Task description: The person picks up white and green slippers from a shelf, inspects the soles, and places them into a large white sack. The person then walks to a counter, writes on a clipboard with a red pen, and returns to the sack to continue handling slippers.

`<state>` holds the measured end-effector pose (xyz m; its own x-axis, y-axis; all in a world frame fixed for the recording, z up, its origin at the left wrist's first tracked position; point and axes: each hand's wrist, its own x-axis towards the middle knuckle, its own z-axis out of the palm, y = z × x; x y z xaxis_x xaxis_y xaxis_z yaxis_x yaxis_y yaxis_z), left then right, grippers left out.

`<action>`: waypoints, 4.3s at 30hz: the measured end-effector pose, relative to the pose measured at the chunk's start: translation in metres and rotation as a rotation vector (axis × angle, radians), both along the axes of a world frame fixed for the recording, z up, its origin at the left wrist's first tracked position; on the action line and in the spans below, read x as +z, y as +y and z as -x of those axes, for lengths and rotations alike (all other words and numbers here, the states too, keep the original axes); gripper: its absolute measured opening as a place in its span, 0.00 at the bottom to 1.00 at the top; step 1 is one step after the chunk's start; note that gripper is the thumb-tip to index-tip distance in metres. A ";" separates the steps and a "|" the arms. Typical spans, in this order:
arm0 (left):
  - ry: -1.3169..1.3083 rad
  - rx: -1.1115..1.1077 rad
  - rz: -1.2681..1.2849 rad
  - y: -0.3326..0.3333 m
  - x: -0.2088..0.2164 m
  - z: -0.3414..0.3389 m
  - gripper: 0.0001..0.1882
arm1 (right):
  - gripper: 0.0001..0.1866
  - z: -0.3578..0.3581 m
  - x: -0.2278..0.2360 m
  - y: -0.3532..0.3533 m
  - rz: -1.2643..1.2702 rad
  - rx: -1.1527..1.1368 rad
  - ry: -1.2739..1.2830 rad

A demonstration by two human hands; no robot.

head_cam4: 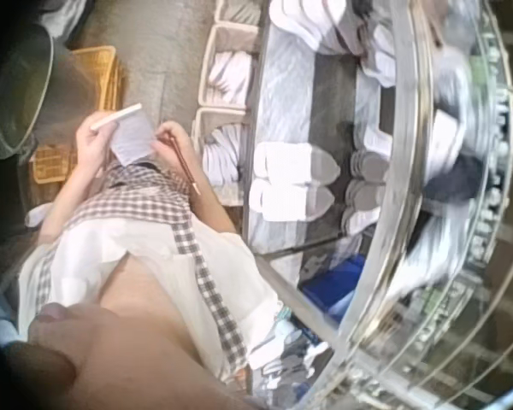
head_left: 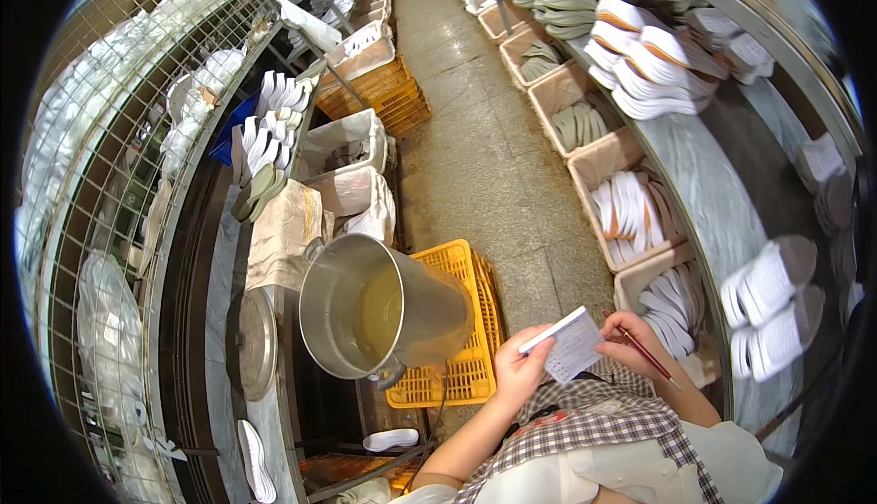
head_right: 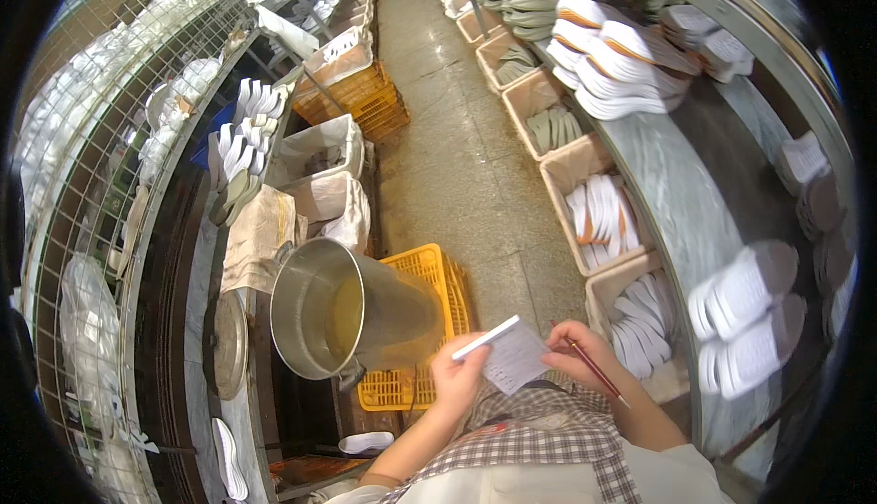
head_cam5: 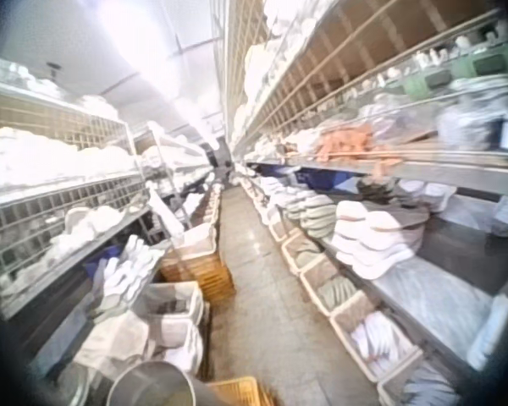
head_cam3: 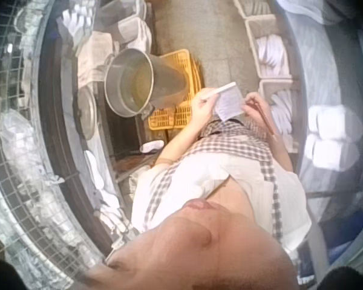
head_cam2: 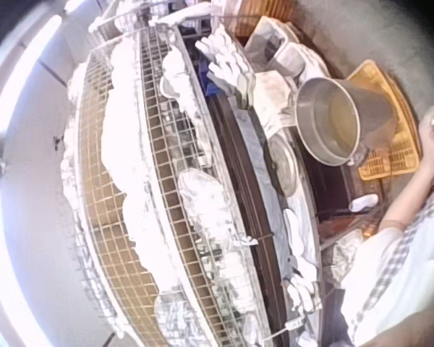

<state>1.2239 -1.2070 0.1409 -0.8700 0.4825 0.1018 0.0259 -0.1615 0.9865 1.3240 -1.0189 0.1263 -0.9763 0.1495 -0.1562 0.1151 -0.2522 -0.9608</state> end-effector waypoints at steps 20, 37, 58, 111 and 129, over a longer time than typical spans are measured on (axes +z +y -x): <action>-0.687 -0.588 -0.749 0.157 -0.031 0.481 0.43 | 0.13 0.468 0.002 0.108 0.193 -0.120 -0.076; -0.682 0.051 -0.742 0.201 -0.056 0.824 0.38 | 0.13 0.881 -0.027 0.190 0.028 0.444 -0.386; -0.769 0.819 -0.122 0.032 -0.277 1.184 0.16 | 0.15 1.167 -0.157 0.149 0.093 -0.120 -0.700; -0.760 0.244 0.990 -0.286 -0.431 1.566 0.23 | 0.09 1.221 -0.361 0.094 -0.024 -0.120 -1.117; -0.980 0.647 0.611 -0.204 -0.563 1.482 0.30 | 0.09 1.241 -0.358 0.098 0.004 -0.193 -1.173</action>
